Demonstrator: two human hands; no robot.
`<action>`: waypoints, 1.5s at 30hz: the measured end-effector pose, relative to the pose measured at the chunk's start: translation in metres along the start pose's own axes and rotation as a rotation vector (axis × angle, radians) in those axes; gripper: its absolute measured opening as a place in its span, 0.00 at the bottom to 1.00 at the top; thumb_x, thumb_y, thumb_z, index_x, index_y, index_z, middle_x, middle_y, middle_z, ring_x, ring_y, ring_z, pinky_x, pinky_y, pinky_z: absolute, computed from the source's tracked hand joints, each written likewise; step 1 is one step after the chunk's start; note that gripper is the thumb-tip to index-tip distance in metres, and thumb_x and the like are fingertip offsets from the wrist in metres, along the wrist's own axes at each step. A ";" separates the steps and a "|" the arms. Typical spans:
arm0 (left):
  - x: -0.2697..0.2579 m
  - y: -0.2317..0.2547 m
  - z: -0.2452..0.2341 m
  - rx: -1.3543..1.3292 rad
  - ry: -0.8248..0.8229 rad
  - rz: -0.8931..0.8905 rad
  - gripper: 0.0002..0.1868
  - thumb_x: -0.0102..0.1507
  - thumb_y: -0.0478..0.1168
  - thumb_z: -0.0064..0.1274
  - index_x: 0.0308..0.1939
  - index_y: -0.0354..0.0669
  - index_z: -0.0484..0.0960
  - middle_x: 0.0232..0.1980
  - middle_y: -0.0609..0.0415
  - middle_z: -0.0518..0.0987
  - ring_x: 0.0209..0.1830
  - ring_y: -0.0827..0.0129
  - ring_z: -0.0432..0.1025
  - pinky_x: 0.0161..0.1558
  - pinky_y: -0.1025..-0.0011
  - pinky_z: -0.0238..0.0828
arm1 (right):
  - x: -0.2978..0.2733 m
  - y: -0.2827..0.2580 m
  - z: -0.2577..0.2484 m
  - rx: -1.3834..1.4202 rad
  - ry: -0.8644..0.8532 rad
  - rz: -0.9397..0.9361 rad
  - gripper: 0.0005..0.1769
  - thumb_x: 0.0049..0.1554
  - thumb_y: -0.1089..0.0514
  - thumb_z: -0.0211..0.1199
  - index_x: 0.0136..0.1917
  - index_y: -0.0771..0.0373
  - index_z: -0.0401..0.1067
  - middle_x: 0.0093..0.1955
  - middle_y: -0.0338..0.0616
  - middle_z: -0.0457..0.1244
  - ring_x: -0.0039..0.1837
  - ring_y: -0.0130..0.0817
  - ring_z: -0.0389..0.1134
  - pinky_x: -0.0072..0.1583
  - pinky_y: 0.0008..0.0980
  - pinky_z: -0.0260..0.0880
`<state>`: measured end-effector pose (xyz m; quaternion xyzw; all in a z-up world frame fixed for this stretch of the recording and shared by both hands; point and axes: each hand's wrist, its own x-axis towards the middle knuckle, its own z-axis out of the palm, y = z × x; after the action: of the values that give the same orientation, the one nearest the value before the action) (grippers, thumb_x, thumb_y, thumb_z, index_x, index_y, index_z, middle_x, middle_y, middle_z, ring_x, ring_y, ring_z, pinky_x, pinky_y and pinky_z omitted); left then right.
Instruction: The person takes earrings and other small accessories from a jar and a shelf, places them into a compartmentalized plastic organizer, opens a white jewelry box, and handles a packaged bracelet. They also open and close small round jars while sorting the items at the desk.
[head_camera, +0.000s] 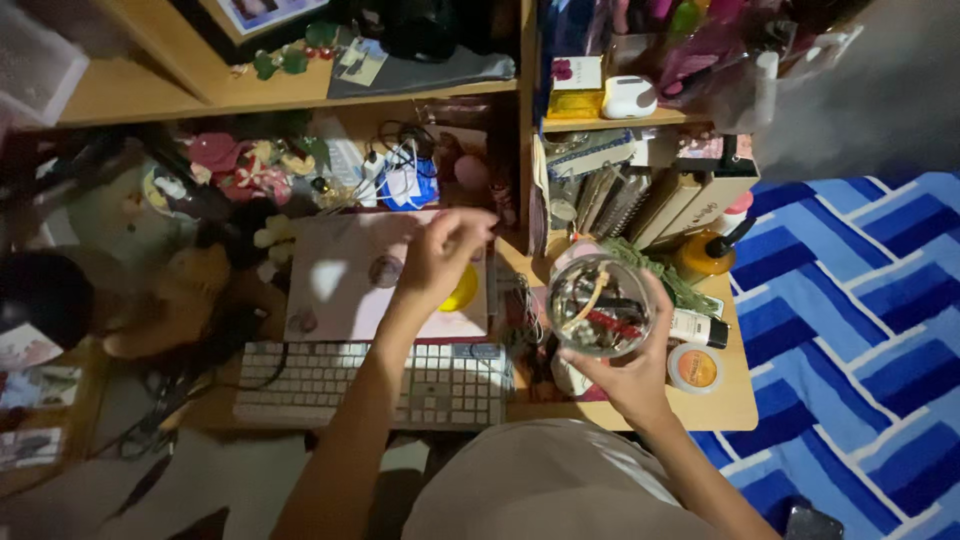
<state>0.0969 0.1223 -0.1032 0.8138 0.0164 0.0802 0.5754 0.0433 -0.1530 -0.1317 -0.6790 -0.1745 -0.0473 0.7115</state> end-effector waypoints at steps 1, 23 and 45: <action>-0.008 -0.024 0.000 0.344 0.026 0.000 0.27 0.64 0.59 0.56 0.62 0.50 0.78 0.63 0.45 0.79 0.63 0.54 0.73 0.65 0.52 0.68 | -0.001 0.000 0.000 -0.009 0.013 -0.005 0.66 0.42 0.62 0.80 0.82 0.61 0.41 0.78 0.52 0.51 0.77 0.42 0.58 0.75 0.42 0.66; -0.044 0.023 0.051 -0.798 -0.315 -0.252 0.39 0.67 0.62 0.42 0.81 0.59 0.54 0.80 0.52 0.58 0.78 0.60 0.55 0.74 0.52 0.55 | -0.009 0.024 -0.004 0.058 0.041 0.140 0.64 0.41 0.69 0.78 0.80 0.60 0.42 0.75 0.50 0.54 0.74 0.39 0.60 0.73 0.41 0.65; -0.063 0.030 0.083 -0.641 0.143 -0.191 0.33 0.64 0.56 0.57 0.65 0.53 0.58 0.63 0.44 0.70 0.60 0.54 0.67 0.62 0.48 0.68 | -0.016 0.014 -0.006 0.150 0.040 0.216 0.64 0.40 0.66 0.79 0.80 0.58 0.45 0.76 0.47 0.53 0.76 0.40 0.57 0.75 0.42 0.62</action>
<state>0.0457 0.0267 -0.1088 0.5786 0.1068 0.0840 0.8042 0.0334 -0.1601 -0.1497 -0.6377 -0.0895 0.0293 0.7645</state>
